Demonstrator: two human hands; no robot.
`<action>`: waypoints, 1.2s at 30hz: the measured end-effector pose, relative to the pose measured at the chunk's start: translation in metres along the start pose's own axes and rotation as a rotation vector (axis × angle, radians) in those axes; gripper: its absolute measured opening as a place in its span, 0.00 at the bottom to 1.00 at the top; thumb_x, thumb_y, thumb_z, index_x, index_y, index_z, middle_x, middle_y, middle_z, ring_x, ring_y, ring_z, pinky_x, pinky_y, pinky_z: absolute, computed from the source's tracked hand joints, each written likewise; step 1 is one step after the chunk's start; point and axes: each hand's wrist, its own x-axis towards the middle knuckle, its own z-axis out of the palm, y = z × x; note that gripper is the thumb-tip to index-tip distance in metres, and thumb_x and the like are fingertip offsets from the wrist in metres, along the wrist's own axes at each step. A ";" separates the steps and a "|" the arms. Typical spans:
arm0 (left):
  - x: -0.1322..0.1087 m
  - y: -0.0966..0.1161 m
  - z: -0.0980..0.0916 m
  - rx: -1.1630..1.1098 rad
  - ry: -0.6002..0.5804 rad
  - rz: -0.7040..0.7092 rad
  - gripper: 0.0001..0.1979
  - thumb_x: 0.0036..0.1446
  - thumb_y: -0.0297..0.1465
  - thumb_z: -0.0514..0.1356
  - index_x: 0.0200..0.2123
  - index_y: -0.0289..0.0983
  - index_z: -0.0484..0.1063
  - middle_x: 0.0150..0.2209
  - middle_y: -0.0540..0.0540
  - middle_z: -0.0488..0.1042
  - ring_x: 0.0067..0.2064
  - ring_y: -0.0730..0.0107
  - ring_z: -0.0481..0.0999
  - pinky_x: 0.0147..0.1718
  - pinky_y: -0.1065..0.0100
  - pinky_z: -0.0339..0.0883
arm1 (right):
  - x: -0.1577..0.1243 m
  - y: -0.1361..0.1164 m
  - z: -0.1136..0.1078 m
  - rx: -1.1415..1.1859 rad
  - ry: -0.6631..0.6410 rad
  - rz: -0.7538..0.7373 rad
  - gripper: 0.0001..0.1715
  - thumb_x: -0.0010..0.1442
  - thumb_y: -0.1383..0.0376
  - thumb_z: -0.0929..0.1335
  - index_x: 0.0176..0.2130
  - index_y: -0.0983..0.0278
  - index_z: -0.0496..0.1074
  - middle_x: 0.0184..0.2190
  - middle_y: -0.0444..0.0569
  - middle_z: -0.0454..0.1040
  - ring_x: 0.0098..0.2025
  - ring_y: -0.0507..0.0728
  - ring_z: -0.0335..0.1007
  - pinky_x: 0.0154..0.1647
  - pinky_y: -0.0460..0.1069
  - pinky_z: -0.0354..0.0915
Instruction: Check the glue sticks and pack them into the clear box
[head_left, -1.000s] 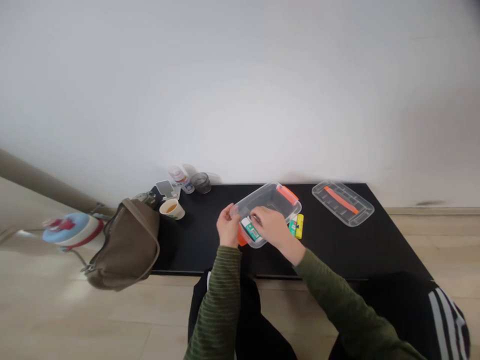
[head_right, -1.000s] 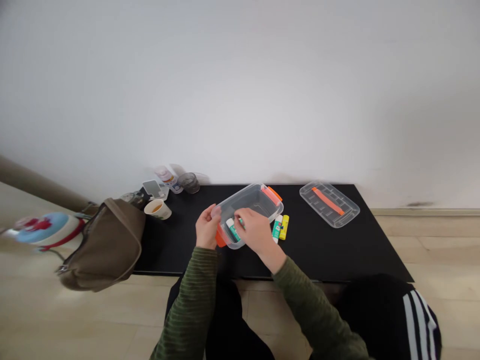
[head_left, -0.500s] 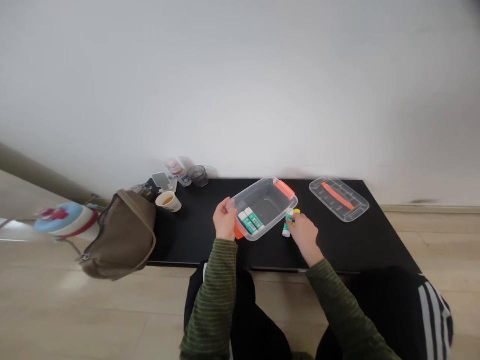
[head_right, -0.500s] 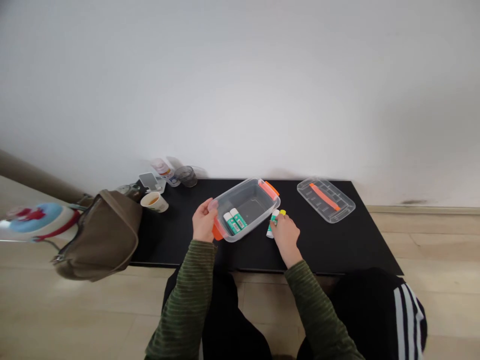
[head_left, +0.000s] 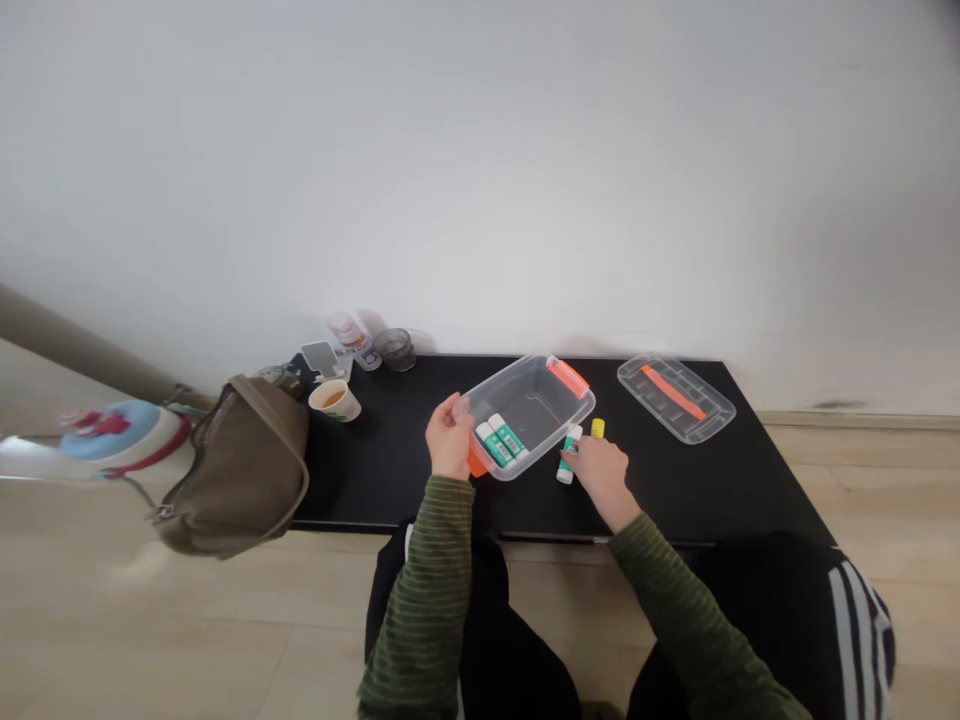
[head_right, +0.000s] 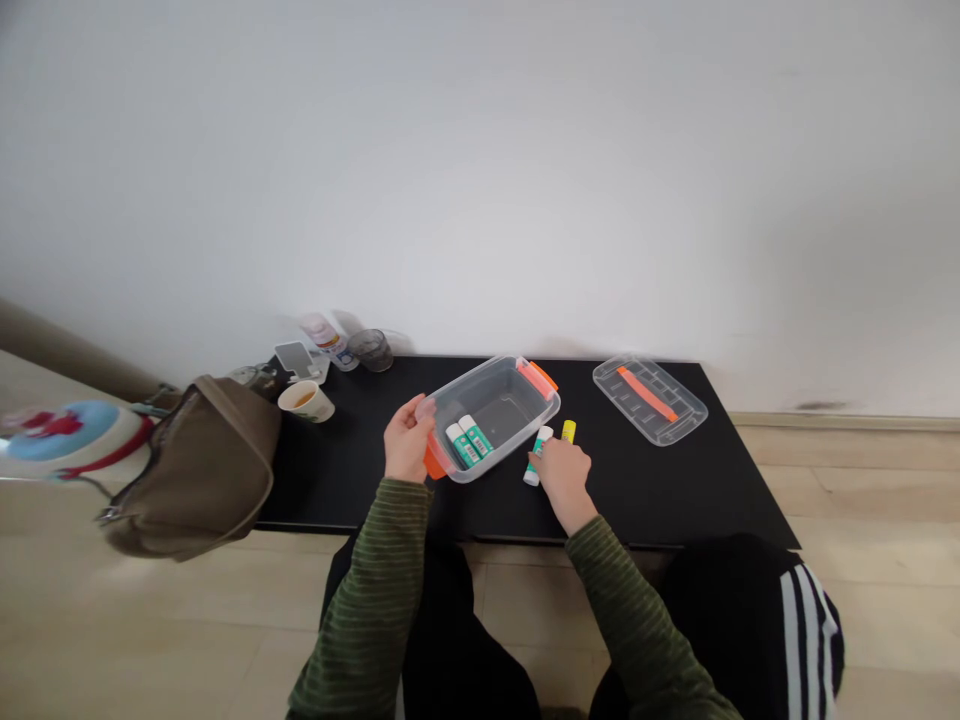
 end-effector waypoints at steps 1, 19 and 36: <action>0.000 0.000 0.000 0.001 0.001 0.001 0.23 0.44 0.16 0.63 0.46 0.33 0.73 0.45 0.41 0.78 0.50 0.63 0.77 0.56 0.58 0.67 | -0.002 -0.001 0.000 0.000 -0.014 -0.003 0.23 0.60 0.49 0.66 0.41 0.65 0.77 0.41 0.60 0.78 0.44 0.65 0.77 0.40 0.54 0.67; 0.001 -0.001 0.001 0.027 0.000 0.012 0.23 0.44 0.16 0.62 0.46 0.34 0.73 0.44 0.41 0.78 0.49 0.64 0.78 0.56 0.58 0.67 | -0.054 0.030 -0.026 0.706 0.536 -0.196 0.14 0.55 0.55 0.66 0.36 0.63 0.70 0.23 0.42 0.72 0.24 0.52 0.68 0.30 0.46 0.62; -0.002 0.000 0.002 0.036 -0.021 0.017 0.26 0.41 0.14 0.59 0.46 0.33 0.73 0.43 0.41 0.79 0.45 0.66 0.79 0.53 0.60 0.69 | 0.056 -0.090 -0.050 -0.112 -0.268 -0.421 0.21 0.53 0.64 0.71 0.47 0.66 0.77 0.48 0.62 0.77 0.49 0.66 0.75 0.45 0.55 0.69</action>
